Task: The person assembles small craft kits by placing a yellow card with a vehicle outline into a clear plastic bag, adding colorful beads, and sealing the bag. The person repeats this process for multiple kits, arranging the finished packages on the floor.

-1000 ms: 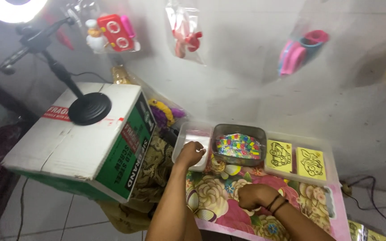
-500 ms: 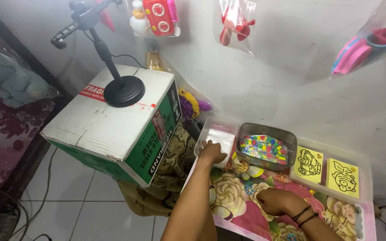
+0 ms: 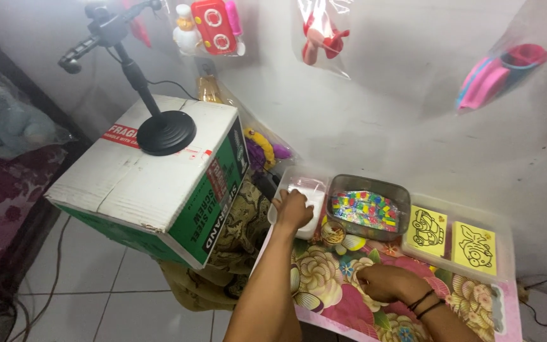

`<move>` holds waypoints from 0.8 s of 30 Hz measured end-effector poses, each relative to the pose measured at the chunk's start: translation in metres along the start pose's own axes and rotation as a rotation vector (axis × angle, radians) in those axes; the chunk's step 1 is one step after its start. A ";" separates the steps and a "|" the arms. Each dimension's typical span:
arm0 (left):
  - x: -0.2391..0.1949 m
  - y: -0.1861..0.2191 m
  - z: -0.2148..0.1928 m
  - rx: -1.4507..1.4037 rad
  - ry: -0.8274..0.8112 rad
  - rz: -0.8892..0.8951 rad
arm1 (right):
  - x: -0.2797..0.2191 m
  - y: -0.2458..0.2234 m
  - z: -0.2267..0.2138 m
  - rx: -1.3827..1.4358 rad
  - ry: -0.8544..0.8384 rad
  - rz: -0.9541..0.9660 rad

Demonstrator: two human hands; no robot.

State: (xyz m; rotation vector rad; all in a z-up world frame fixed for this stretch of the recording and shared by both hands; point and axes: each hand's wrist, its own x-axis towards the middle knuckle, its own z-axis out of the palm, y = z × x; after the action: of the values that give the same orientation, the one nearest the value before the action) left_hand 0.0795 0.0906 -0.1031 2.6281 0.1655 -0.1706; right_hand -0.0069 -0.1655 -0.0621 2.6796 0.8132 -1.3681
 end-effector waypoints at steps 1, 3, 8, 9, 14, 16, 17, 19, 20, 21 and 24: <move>-0.005 0.006 -0.008 -0.001 -0.003 0.005 | 0.006 0.008 0.003 0.003 0.000 0.005; -0.014 0.019 -0.024 -0.014 0.293 0.101 | 0.018 0.024 0.011 -0.033 0.093 -0.085; -0.053 0.056 -0.046 -0.040 0.493 0.358 | -0.046 -0.007 -0.026 0.131 0.372 0.040; -0.059 0.061 -0.046 -0.013 0.540 0.431 | -0.055 -0.011 -0.032 0.199 0.493 0.105; -0.080 0.076 -0.022 0.205 0.430 0.652 | -0.077 -0.009 -0.040 0.588 1.039 0.152; -0.087 0.085 -0.011 0.231 0.424 0.737 | -0.076 0.000 -0.038 0.594 1.284 0.128; -0.094 0.091 -0.010 0.238 0.445 0.792 | -0.072 0.006 -0.037 0.657 1.309 0.093; -0.102 0.100 -0.008 0.233 0.459 0.869 | -0.078 0.012 -0.037 0.721 1.346 0.083; -0.105 0.103 -0.007 0.192 0.453 0.932 | -0.085 0.011 -0.038 0.882 1.215 -0.004; -0.107 0.105 -0.007 0.149 0.446 0.994 | -0.092 0.010 -0.040 1.036 1.079 -0.092; -0.118 0.114 -0.019 0.010 0.318 0.967 | -0.089 0.036 -0.030 1.221 0.861 -0.169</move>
State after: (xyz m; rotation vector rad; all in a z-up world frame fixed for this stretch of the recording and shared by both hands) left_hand -0.0181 -0.0094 -0.0148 2.4209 -0.9782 0.5689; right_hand -0.0106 -0.2280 0.0160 4.3769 0.1008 -0.7239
